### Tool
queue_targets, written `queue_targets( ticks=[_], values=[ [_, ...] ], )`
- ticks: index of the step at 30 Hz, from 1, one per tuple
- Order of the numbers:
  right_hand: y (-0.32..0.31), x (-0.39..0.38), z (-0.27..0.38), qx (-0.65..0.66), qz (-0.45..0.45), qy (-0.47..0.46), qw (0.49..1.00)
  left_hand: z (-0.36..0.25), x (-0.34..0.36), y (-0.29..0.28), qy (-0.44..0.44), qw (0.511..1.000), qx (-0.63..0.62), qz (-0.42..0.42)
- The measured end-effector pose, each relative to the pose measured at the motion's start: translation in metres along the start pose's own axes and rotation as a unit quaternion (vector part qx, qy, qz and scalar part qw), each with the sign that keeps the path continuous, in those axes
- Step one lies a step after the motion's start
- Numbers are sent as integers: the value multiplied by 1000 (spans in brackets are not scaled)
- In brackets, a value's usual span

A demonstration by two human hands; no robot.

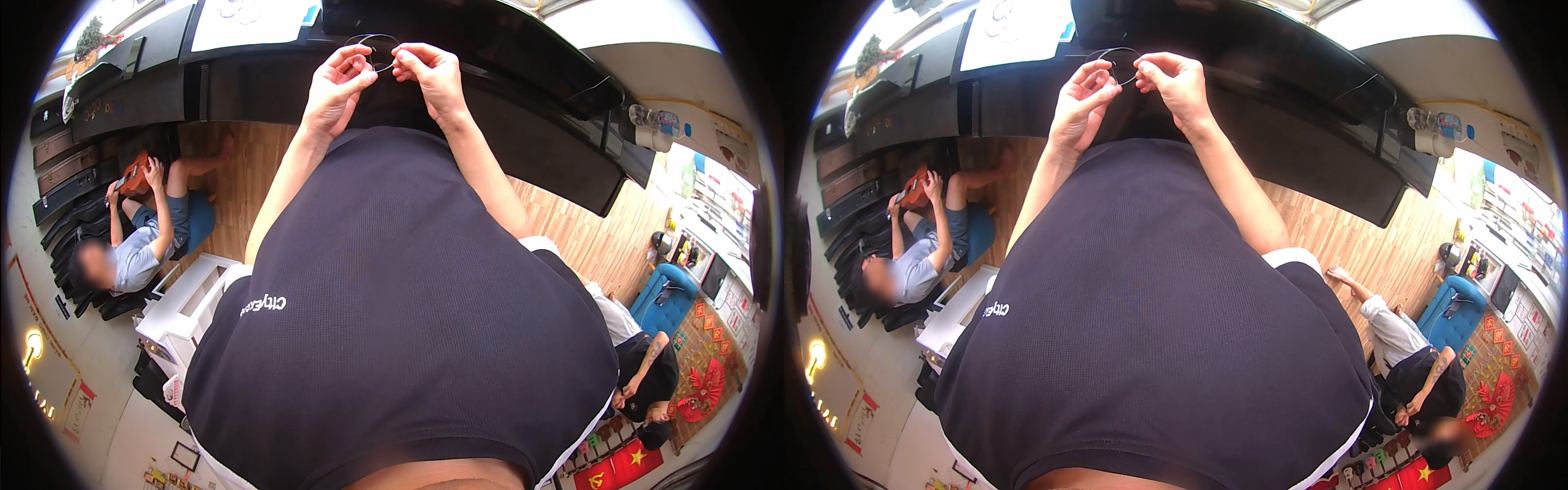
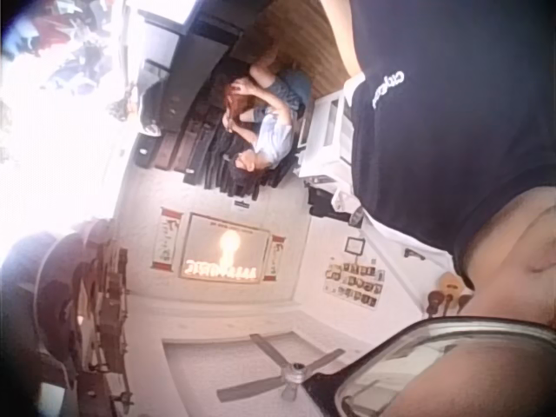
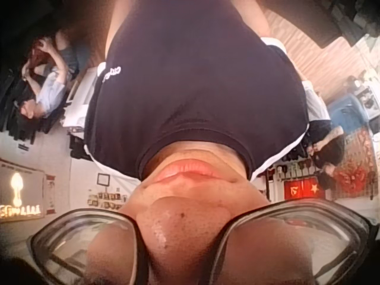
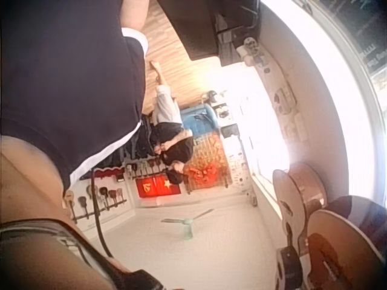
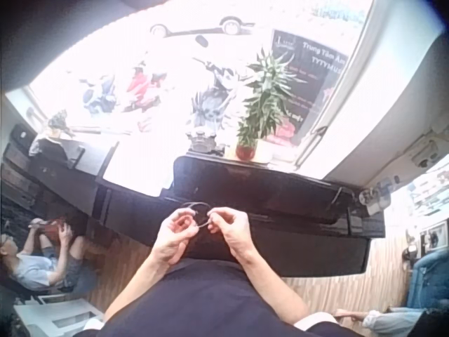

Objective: The person repeatedly bends and shapes a thin wire into circular loops by hand, holding the wire with both hands and twisting it into a round form. The person places the shaped wire on a nearby surface and repeats the process with additional wire segments.

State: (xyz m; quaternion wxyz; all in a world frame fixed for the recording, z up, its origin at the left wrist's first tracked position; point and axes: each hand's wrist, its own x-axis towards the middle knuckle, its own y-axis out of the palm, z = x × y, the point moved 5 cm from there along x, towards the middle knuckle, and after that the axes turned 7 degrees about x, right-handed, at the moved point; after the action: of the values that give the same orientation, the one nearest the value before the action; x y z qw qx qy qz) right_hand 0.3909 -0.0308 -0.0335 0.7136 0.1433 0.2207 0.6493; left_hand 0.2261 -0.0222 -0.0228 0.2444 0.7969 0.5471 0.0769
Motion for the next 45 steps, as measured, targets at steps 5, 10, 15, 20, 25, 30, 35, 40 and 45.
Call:
queue_targets(
  ticks=[5, 10, 15, 20, 25, 30, 35, 40, 45],
  values=[
    [5, 0, 4, -35, 10, -17, 999, 3, 1, -1, -6, 1000, -3, -20],
    [9, -1, 4, -73, 22, -35, 996, 6, 1, -6, -12, 999, -4, -37],
    [9, -1, 4, -93, 19, -44, 994, 6, 3, -7, -14, 1000, -21, -18],
    [3, 1, 7, -73, -6, -58, 996, 5, 3, -3, -69, 997, -2, -42],
    [-6, 2, 10, -24, -44, -67, 997, 8, 4, -7, -76, 997, -12, -20],
    [-11, 2, 12, 24, -82, -56, 995, 7, 3, -9, -42, 998, 14, -46],
    [-13, 2, 5, 73, -77, -22, 994, 1, 2, -6, -13, 995, 64, -76],
    [-13, 3, 1, 108, -66, 10, 992, 0, 2, -12, 11, 984, 151, -94],
    [-4, -1, -3, 118, -37, 56, 991, -5, -4, -13, 56, 970, 197, -134]
  ],
)
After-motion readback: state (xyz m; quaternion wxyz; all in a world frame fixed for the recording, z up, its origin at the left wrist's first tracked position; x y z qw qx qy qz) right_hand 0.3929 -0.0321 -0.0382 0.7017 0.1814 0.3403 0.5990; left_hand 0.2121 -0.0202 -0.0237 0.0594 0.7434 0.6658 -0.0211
